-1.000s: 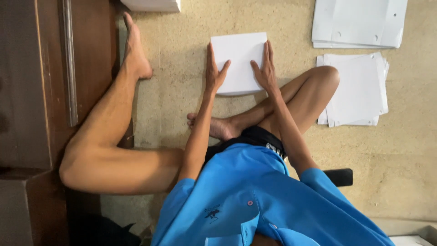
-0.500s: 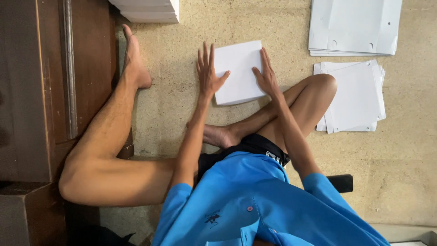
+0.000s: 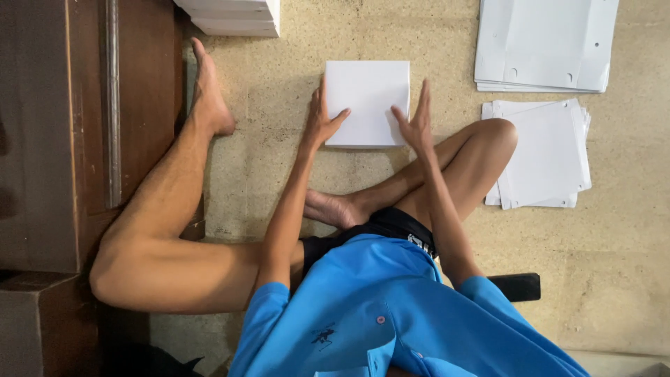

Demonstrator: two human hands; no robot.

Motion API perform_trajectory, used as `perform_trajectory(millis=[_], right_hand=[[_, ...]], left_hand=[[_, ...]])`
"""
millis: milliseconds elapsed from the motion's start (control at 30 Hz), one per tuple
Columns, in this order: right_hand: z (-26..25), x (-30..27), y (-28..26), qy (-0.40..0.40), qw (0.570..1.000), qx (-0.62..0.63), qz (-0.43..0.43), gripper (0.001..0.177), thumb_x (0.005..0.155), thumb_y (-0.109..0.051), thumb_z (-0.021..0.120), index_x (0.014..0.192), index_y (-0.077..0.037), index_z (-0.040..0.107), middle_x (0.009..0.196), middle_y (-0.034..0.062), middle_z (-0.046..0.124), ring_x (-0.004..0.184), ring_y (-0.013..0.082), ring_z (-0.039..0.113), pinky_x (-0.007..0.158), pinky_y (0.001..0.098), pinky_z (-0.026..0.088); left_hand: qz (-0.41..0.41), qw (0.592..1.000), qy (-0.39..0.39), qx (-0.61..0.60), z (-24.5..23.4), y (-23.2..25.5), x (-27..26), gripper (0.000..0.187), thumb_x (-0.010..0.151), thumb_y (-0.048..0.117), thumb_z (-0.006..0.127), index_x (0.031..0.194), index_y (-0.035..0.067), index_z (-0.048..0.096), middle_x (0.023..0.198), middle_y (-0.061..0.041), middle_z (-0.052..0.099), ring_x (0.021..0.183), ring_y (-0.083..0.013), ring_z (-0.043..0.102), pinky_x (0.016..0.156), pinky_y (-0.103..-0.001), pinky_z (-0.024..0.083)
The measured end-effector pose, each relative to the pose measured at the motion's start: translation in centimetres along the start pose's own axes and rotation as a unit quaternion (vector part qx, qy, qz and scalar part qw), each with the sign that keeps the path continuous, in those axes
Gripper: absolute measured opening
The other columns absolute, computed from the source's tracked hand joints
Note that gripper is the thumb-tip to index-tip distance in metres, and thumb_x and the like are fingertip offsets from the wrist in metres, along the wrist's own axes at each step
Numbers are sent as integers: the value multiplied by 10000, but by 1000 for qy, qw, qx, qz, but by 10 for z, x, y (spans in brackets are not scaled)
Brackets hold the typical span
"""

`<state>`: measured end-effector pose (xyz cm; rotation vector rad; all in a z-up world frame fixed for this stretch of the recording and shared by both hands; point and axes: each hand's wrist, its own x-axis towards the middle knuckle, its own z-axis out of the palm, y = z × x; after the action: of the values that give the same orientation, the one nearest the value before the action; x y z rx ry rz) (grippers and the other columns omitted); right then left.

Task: The person picks up a flat cardboard sheet from a stack, folds the sides upward, and tucks in the tabs to form a small white box, then places it on a finished stack.

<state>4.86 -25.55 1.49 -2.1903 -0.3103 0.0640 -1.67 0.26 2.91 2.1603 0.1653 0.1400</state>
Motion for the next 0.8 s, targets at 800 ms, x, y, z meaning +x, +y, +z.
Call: perform_trajectory(millis=[800], right_hand=[[12,-28,-15,-33,976,206,61,624,1108,-337,414,1600,-187,61,1646,174,64,1495,449,98,1207,624,178]], left_hand=[[-62,981,14,-184,16,1,-4,722,1013,391,560,1589,183,177,1613,-218,206,1481,-402,212,1229,-525,198]])
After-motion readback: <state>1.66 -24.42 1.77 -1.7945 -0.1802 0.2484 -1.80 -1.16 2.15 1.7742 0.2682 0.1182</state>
